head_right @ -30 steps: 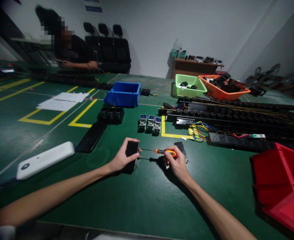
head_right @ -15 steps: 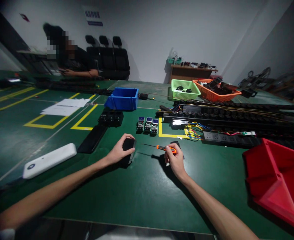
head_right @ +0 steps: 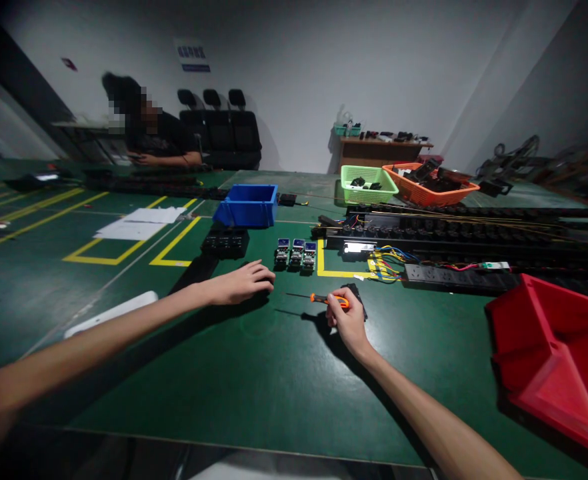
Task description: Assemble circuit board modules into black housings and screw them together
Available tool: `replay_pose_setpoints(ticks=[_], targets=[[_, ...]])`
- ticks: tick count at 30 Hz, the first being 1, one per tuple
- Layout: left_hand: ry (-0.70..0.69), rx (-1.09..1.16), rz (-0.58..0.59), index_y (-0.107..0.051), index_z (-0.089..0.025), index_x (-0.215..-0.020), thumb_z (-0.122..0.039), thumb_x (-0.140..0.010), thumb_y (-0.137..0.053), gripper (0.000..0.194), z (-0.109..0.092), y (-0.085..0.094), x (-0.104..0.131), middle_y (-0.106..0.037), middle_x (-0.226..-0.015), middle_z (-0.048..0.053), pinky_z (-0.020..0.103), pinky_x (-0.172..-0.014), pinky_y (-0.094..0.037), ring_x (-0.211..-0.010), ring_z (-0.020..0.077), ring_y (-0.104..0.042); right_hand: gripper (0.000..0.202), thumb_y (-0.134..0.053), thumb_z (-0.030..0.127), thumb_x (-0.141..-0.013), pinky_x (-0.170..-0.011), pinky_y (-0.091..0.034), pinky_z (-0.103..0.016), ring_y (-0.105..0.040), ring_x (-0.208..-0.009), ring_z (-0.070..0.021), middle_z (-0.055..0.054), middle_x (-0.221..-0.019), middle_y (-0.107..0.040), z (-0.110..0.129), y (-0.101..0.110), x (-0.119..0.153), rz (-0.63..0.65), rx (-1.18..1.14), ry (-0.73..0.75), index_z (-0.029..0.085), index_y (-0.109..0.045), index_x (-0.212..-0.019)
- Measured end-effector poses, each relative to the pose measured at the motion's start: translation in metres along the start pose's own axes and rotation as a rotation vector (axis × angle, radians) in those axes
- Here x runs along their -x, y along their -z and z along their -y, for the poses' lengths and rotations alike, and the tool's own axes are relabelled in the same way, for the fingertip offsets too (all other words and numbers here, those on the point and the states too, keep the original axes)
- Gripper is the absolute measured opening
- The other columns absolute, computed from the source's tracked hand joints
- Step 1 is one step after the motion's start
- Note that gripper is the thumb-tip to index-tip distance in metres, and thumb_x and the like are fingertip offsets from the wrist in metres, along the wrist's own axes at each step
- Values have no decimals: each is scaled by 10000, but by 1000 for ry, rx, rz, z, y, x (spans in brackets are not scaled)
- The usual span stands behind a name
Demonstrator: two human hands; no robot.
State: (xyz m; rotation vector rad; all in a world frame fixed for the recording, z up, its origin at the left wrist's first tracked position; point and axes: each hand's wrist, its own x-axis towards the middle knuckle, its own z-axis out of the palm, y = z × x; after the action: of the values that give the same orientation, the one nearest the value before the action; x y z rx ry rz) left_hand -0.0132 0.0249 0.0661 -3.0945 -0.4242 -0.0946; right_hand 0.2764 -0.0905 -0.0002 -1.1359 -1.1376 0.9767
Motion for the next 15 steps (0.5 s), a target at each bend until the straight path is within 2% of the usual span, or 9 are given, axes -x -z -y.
replay_pose_setpoints(ticks=[2, 4, 7, 10, 15], targets=[[-66, -88, 49, -516, -243, -1171, 2, -779, -435, 470, -6, -3, 2, -523, -1292, 77, 571, -1150, -179, -1249, 258, -424, 225, -591, 409, -873, -378, -372, -180, -457, -389, -74, 70, -518, -534, -1, 0, 0, 3, -2, 1, 203, -511, -828], [-100, -125, 73, -521, -252, -1176, -31, -830, -407, 425, -12, -4, 6, -536, -1295, 68, 576, -1172, -114, -1291, 259, -393, 226, -592, 412, -872, -380, -375, -181, -457, -390, -75, 70, -520, -535, -1, 0, 0, 3, -3, 1, 205, -511, -829], [-100, -105, 80, -496, -271, -1234, -57, -857, -389, 447, -21, -6, 14, -544, -1308, 54, 556, -1188, -96, -1326, 250, -369, 226, -594, 412, -870, -379, -370, -181, -461, -393, -76, 68, -526, -539, 0, 0, 1, 0, 2, -5, 205, -513, -827], [-81, -54, 92, -469, -251, -1274, -48, -802, -437, 515, -28, -8, 22, -525, -1340, 66, 572, -1183, -94, -1328, 263, -369, 229, -594, 412, -868, -380, -367, -183, -461, -391, -74, 65, -531, -542, 0, 0, 1, 0, 0, -12, 203, -512, -824], [-59, 81, 76, -508, -228, -1229, -191, -740, -573, 495, -39, -9, 33, -577, -1244, 88, 583, -1181, -91, -1245, 286, -441, 235, -605, 415, -859, -382, -368, -181, -463, -393, -73, 66, -524, -539, 2, -1, 1, -4, 3, -15, 201, -515, -817]])
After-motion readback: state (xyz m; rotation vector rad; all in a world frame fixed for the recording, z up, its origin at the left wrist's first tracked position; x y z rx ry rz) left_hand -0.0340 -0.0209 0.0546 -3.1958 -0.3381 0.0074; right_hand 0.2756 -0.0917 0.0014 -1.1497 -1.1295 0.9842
